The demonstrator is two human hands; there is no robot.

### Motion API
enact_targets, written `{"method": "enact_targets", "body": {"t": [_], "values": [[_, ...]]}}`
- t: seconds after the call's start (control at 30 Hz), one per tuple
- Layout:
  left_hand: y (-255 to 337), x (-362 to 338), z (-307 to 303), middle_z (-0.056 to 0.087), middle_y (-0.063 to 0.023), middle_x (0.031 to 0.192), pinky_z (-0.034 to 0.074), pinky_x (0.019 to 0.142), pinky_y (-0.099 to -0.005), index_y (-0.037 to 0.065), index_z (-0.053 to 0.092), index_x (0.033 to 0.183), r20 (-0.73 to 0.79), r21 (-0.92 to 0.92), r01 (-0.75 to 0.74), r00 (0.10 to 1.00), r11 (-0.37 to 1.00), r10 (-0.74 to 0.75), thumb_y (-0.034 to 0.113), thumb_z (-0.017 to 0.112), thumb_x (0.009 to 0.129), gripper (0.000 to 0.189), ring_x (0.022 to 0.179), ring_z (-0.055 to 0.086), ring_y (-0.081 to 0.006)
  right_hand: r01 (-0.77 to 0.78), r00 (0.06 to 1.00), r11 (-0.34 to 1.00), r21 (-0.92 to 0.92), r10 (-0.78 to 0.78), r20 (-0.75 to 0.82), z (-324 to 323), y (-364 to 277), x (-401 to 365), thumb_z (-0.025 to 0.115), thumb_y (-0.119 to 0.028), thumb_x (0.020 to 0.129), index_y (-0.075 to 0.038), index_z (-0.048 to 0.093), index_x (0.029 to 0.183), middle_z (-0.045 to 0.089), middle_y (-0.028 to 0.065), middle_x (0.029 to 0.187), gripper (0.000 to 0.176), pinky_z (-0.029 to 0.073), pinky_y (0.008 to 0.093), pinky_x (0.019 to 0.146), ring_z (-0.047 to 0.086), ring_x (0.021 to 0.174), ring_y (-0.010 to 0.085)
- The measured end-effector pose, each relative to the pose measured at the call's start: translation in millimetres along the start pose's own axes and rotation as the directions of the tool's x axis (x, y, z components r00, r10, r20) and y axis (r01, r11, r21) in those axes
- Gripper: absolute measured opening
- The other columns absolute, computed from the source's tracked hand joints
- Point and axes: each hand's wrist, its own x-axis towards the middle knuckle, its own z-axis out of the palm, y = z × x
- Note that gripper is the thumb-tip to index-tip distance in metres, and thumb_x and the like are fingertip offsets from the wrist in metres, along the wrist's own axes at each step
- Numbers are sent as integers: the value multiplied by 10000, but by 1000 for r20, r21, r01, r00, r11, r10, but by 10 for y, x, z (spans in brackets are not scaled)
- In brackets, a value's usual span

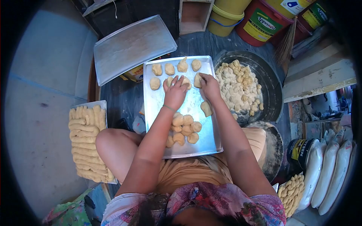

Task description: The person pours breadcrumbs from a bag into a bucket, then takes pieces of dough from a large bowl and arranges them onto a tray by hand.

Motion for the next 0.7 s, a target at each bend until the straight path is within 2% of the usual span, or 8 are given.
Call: {"method": "enact_targets", "body": {"t": [0.07,0.17,0.2,0.3,0.4,0.5,0.6,0.7], "values": [[-12,-20,-166,508,-113,1338,194,1062,-528,162,656,1096,-66,-119,-29,998,992,21,135,640,795,303,1305,397,-271,-34,997,998,45,31,67,-42,-9,29,604,-101,834,-32,632,1158,620,150,916,332,481,339,818,613,835,284],[-185,-43,-296,487,-115,1355,213,1063,-477,148,629,1181,-133,-144,70,987,987,-90,133,627,801,381,1320,371,-280,-95,984,987,127,73,164,-114,-17,6,618,-114,827,-43,612,1201,603,163,959,381,473,352,842,603,892,305],[-217,-59,-337,522,-112,1315,213,1064,-463,124,628,1184,-104,-145,116,986,983,-131,174,633,813,374,1306,387,-293,-114,978,981,157,83,193,-130,-30,0,625,-113,819,-47,602,1217,596,163,975,403,471,353,846,599,908,303],[-373,-117,-263,556,-100,1284,194,1072,-472,132,634,1181,-46,-59,147,988,987,-150,207,632,825,364,1297,403,-286,73,979,996,-50,-63,191,-145,-88,-48,663,-128,790,-63,569,1265,570,158,1020,489,470,353,840,590,931,295],[-402,-168,-191,565,-98,1288,182,1082,-470,134,618,1215,-35,-3,184,982,983,-184,237,624,836,392,1296,409,-289,53,972,998,-13,-49,229,-126,-32,-19,696,-143,762,-69,547,1289,557,153,1041,553,469,354,837,583,952,290],[-387,-172,-183,575,-93,1276,173,1081,-486,136,629,1198,-30,6,182,983,983,-182,243,614,845,369,1293,416,-277,58,975,997,-44,-47,215,-103,-17,-44,712,-195,750,-116,557,1284,571,128,1057,562,423,388,886,560,985,287],[-410,-174,-215,584,-91,1262,163,1083,-494,139,640,1180,-3,-3,175,985,985,-175,252,617,844,355,1292,421,-265,74,986,997,22,-77,146,-88,-13,-72,709,-169,748,-102,557,1274,561,137,1048,552,444,363,857,561,924,281],[-404,-175,-246,594,-87,1244,150,1085,-503,141,648,1165,24,-48,200,980,979,-199,246,616,845,338,1288,426,-263,-76,994,986,151,63,88,-72,-41,-6,699,-147,754,-82,558,1260,554,148,1044,530,465,339,816,560,867,279]]}}
